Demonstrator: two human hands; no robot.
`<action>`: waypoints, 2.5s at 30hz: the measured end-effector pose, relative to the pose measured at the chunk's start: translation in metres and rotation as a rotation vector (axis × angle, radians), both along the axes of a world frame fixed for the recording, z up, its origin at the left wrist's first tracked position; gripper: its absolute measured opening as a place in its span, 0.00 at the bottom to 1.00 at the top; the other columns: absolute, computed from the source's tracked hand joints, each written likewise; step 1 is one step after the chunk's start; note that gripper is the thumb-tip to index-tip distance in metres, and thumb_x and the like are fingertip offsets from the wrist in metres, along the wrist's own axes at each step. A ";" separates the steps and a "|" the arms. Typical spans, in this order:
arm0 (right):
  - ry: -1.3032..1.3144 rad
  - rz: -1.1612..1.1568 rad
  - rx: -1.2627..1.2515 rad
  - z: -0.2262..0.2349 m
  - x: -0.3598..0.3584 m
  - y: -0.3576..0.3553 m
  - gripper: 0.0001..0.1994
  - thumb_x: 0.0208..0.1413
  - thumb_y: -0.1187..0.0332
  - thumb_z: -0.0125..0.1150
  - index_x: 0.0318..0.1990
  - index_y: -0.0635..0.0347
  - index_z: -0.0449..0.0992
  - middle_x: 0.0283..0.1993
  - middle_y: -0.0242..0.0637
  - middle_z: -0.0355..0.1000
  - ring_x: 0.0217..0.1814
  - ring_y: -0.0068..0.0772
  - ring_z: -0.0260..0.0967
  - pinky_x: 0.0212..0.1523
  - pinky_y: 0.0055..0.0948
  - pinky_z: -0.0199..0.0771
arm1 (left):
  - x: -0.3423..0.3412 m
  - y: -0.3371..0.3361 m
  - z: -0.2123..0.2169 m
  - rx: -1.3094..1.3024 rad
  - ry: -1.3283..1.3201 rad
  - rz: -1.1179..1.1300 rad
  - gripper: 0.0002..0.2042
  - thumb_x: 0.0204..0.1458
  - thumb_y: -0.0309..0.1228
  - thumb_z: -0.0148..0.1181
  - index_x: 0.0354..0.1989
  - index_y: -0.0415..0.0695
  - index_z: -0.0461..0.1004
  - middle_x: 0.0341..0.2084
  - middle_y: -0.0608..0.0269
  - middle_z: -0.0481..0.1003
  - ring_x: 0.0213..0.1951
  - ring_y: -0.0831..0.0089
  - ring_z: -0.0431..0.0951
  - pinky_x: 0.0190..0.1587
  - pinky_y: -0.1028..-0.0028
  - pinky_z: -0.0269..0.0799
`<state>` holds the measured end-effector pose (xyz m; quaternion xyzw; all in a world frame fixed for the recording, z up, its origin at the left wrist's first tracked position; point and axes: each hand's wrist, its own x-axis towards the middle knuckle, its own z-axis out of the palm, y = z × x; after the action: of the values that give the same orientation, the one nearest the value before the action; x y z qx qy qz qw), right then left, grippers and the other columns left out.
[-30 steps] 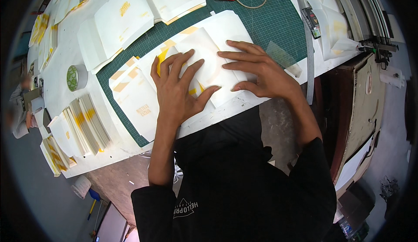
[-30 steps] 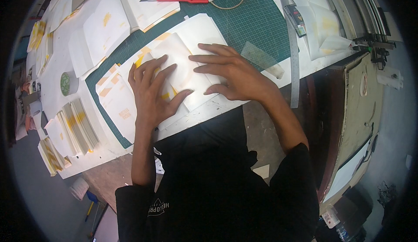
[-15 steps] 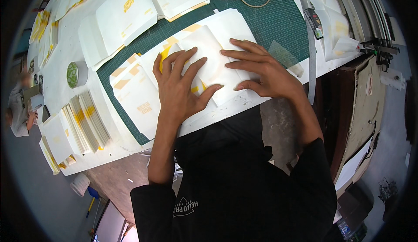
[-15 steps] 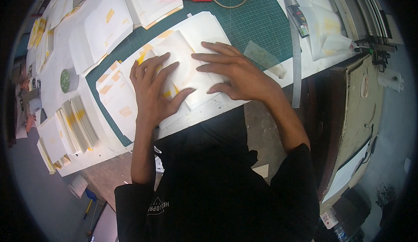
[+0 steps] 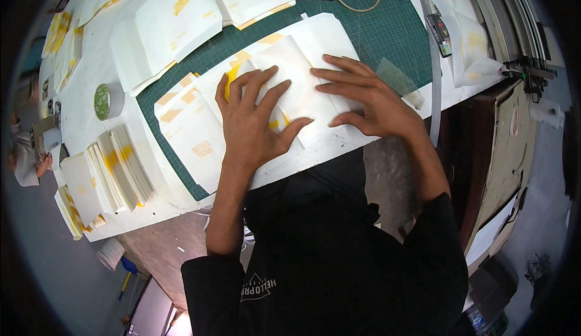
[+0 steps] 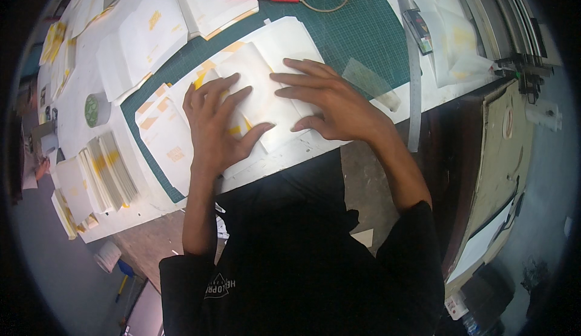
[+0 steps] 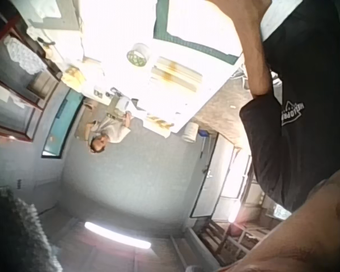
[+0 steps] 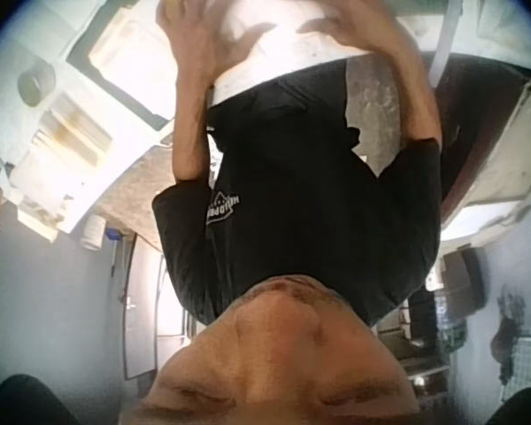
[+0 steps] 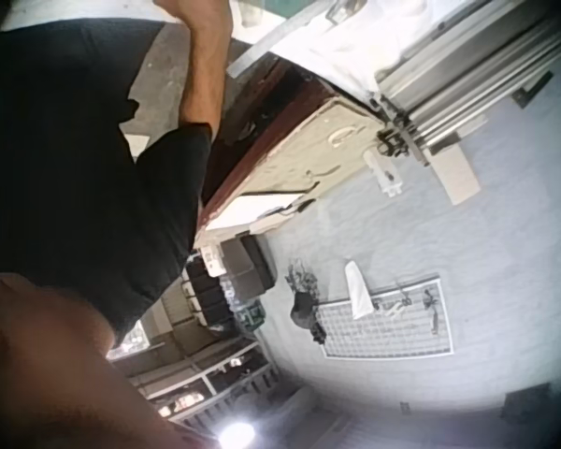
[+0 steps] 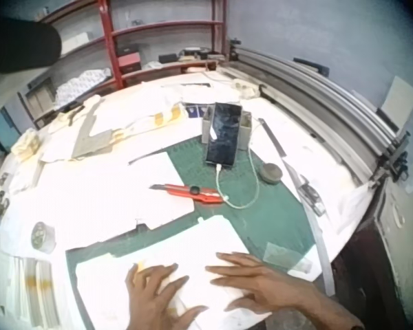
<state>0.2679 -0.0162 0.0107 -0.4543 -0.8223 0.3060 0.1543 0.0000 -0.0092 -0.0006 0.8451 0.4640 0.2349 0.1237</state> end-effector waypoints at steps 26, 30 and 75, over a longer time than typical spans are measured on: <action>-0.089 -0.296 0.213 0.007 -0.003 -0.069 0.29 0.50 0.59 0.79 0.59 0.55 0.76 0.64 0.45 0.66 0.67 0.50 0.61 0.65 0.57 0.53 | -0.001 -0.002 0.002 0.003 -0.001 0.006 0.30 0.44 0.54 0.77 0.52 0.48 0.80 0.59 0.59 0.74 0.63 0.55 0.69 0.73 0.41 0.43; -0.017 -0.608 0.179 0.001 -0.047 -0.077 0.20 0.51 0.65 0.77 0.47 0.60 0.75 0.51 0.42 0.69 0.56 0.46 0.64 0.56 0.52 0.57 | -0.001 0.000 0.003 0.008 -0.047 0.009 0.31 0.45 0.52 0.75 0.54 0.46 0.80 0.60 0.55 0.73 0.64 0.54 0.68 0.73 0.40 0.43; 0.086 -0.756 0.770 0.012 -0.058 -0.063 0.12 0.67 0.74 0.60 0.52 0.71 0.83 0.39 0.52 0.83 0.35 0.40 0.77 0.41 0.35 0.73 | -0.019 -0.004 -0.003 0.128 -0.324 -0.040 0.10 0.41 0.38 0.72 0.20 0.49 0.77 0.39 0.70 0.82 0.56 0.60 0.75 0.71 0.41 0.44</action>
<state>0.2096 -0.0787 0.0230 -0.6161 -0.6471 -0.0761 0.4426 -0.0188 -0.0129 -0.0035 0.8114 0.4051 0.3948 0.1473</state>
